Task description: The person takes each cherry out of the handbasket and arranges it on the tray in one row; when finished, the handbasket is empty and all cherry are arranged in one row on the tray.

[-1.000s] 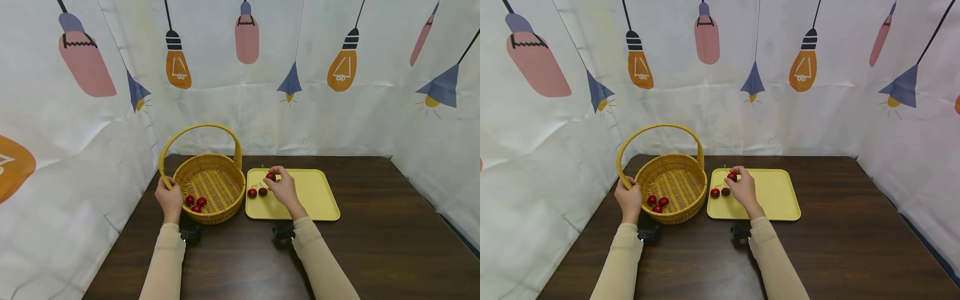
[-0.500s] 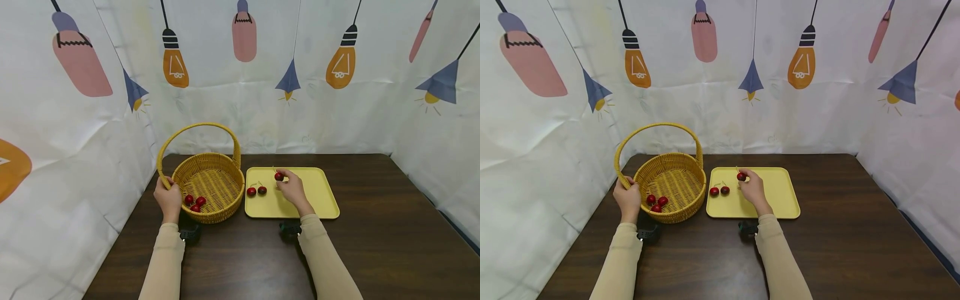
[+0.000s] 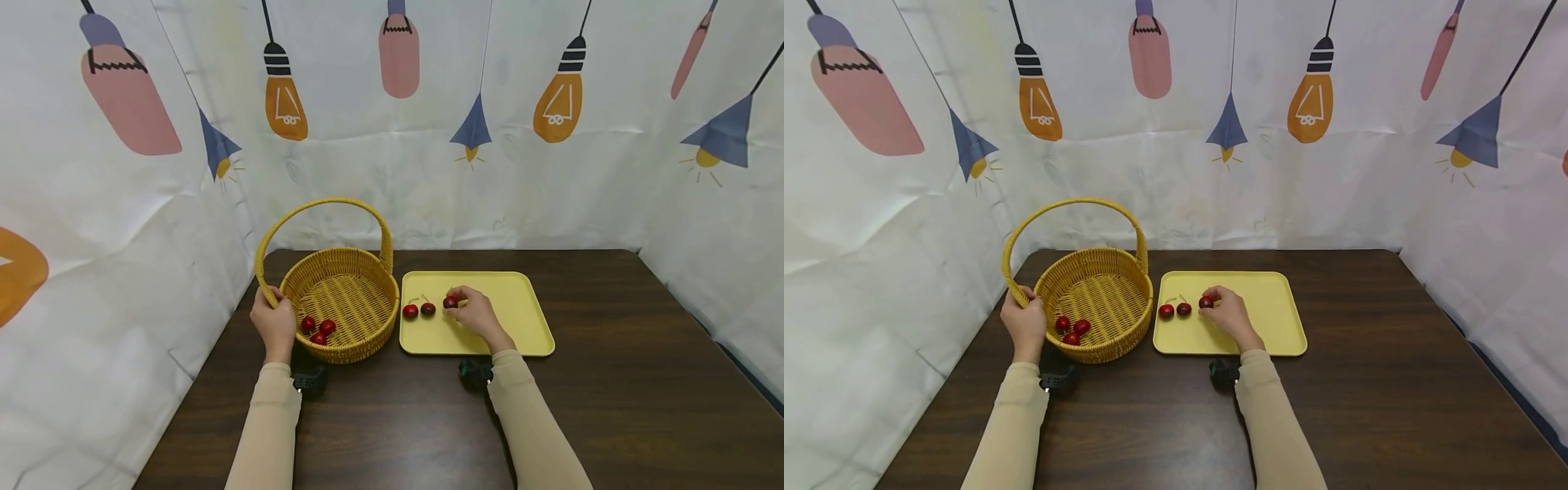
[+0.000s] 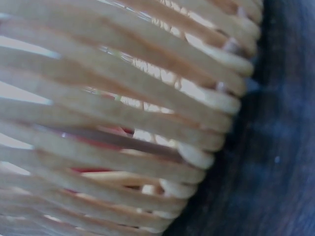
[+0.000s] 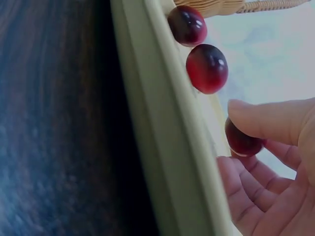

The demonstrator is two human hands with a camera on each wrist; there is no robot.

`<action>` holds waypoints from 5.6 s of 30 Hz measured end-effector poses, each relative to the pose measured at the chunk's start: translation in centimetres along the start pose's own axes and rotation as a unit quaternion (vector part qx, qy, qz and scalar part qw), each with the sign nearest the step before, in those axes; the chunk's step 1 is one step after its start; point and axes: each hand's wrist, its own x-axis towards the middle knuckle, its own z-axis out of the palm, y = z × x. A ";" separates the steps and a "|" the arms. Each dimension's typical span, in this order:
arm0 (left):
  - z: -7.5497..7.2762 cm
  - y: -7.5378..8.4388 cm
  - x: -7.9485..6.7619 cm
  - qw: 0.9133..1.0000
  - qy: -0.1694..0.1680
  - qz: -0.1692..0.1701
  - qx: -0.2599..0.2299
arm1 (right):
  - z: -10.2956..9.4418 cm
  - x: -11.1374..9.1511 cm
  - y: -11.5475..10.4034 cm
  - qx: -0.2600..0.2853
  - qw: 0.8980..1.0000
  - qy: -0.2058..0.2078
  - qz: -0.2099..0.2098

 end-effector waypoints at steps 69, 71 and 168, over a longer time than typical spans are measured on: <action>-0.2 0.1 0.0 1.000 0.008 -0.013 -0.001 | 10.2 -3.5 -11.7 -0.010 0.957 -0.049 -0.284; -0.3 0.0 -0.1 1.000 0.009 -0.015 0.002 | 11.1 -3.3 -12.4 -0.090 0.953 -0.061 -0.284; -0.5 -0.2 -0.3 1.000 -0.002 -0.011 0.009 | 2.4 -3.1 -7.9 0.021 0.981 0.080 -0.175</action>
